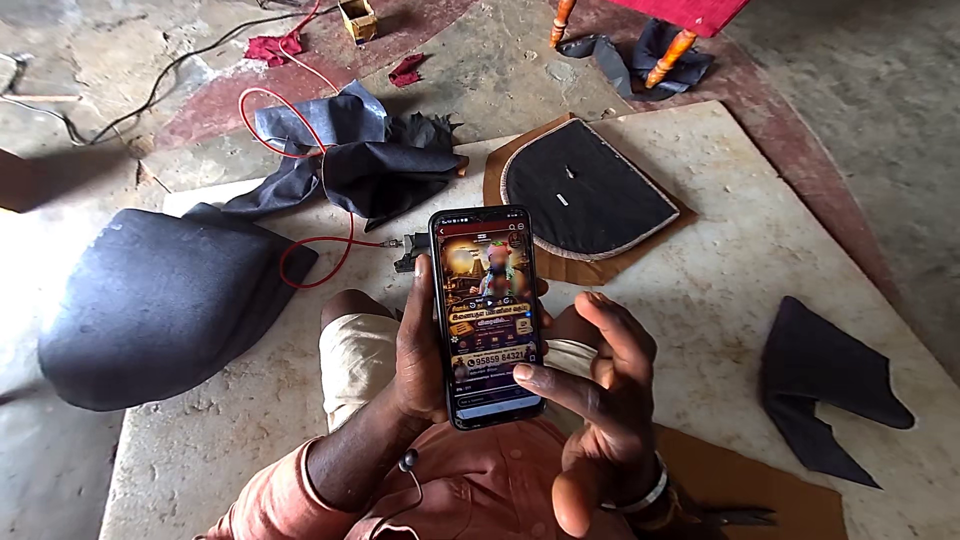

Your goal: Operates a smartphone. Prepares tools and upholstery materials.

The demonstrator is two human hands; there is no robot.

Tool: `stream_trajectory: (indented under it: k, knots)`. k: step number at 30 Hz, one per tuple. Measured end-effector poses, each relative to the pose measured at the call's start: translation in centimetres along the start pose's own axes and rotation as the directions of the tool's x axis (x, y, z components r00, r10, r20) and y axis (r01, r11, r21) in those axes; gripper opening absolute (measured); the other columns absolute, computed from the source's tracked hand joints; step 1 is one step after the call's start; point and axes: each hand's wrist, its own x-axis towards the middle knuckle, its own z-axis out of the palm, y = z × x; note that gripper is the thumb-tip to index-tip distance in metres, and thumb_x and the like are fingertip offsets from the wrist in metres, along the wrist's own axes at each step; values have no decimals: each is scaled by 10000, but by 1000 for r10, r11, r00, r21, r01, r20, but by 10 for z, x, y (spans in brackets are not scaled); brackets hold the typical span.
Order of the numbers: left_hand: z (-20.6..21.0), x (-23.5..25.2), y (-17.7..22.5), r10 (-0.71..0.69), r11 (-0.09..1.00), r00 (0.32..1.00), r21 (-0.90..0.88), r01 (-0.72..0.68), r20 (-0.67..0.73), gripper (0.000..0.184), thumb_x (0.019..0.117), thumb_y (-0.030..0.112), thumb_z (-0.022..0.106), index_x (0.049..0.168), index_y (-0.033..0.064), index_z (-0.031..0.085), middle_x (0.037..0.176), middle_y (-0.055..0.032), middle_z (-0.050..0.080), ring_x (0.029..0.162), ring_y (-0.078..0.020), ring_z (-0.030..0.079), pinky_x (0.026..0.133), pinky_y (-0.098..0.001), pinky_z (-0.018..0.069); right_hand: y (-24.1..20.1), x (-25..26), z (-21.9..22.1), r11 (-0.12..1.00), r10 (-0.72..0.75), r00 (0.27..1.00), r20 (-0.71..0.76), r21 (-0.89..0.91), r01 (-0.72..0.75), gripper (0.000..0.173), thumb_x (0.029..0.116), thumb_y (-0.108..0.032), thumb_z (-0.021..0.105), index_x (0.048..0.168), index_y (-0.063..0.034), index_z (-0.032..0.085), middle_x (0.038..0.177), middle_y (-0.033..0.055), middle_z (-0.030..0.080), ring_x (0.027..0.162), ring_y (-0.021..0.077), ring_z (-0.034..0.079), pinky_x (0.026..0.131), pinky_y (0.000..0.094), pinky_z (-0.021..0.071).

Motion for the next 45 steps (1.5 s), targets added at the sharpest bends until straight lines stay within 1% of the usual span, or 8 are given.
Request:
stream_trajectory:
  k: [3, 8, 11, 26, 30, 36, 40, 45]
  knots:
    - [0, 1, 0, 6, 1000, 1000, 10, -6, 2, 761, 978, 728, 376, 1404, 124, 559, 1303, -222, 619, 1146, -357, 654, 939, -525, 561, 1, 1, 0, 1000, -1, 1000, -2, 21, 1, 783, 818, -922, 398, 1286, -365, 688, 1643, 16, 321, 1543, 311, 215, 1222, 515, 273]
    - [-1, 1, 1, -6, 1000, 1000, -5, 6, 6, 788, 975, 743, 352, 1401, 114, 559, 1299, -222, 621, 1150, -356, 653, 944, -521, 560, 1, 1, 0, 992, 61, 998, -15, 107, -59, 771, 825, -911, 408, 1317, -375, 663, 1644, 14, 317, 1514, 305, 286, 1194, 490, 340]
    - [-1, 2, 2, -3, 1000, 1000, -11, 3, 2, 784, 981, 740, 338, 1395, 113, 562, 1294, -221, 624, 1149, -351, 654, 945, -513, 559, 4, 3, 1, 978, 87, 996, -24, 191, -81, 763, 828, -891, 448, 1321, -349, 661, 1630, 13, 330, 1492, 279, 326, 1165, 435, 391]
    - [-1, 6, 1, 0, 1000, 1000, -7, 0, 8, 755, 989, 726, 347, 1390, 127, 571, 1286, -209, 636, 1141, -338, 664, 937, -502, 570, 8, 1, 2, 957, 118, 993, -27, 269, -106, 755, 821, -880, 487, 1323, -340, 650, 1633, 5, 328, 1483, 262, 348, 1154, 418, 412]
    - [-2, 6, 1, 3, 1000, 1000, -20, -3, 9, 752, 990, 723, 349, 1407, 131, 553, 1305, -212, 622, 1147, -343, 657, 933, -506, 569, 8, 2, 2, 960, 120, 992, -31, 260, -108, 760, 817, -888, 482, 1305, -333, 660, 1623, 8, 346, 1487, 268, 341, 1158, 426, 403]
    - [0, 6, 1, -5, 1000, 1000, -24, 5, -4, 760, 982, 733, 358, 1389, 128, 570, 1302, -207, 624, 1151, -340, 655, 937, -500, 566, 8, 0, 2, 958, 107, 994, -29, 271, -95, 742, 833, -874, 473, 1299, -329, 665, 1624, 6, 340, 1489, 270, 335, 1160, 428, 399]
    - [-2, 5, 1, -14, 999, 1000, -30, 14, -8, 768, 975, 742, 361, 1398, 134, 564, 1310, -208, 621, 1161, -348, 652, 942, -517, 563, 6, -2, 3, 961, 94, 995, -27, 264, -84, 722, 852, -868, 444, 1272, -329, 678, 1617, 21, 349, 1497, 286, 317, 1171, 441, 383]
    - [-3, 5, 0, -6, 1000, 1000, -18, 6, -15, 774, 979, 744, 337, 1401, 135, 561, 1318, -213, 615, 1167, -361, 646, 944, -531, 558, 5, -6, 4, 961, 96, 995, -20, 261, -88, 699, 855, -871, 432, 1201, -324, 698, 1601, 37, 364, 1488, 305, 335, 1167, 466, 396]
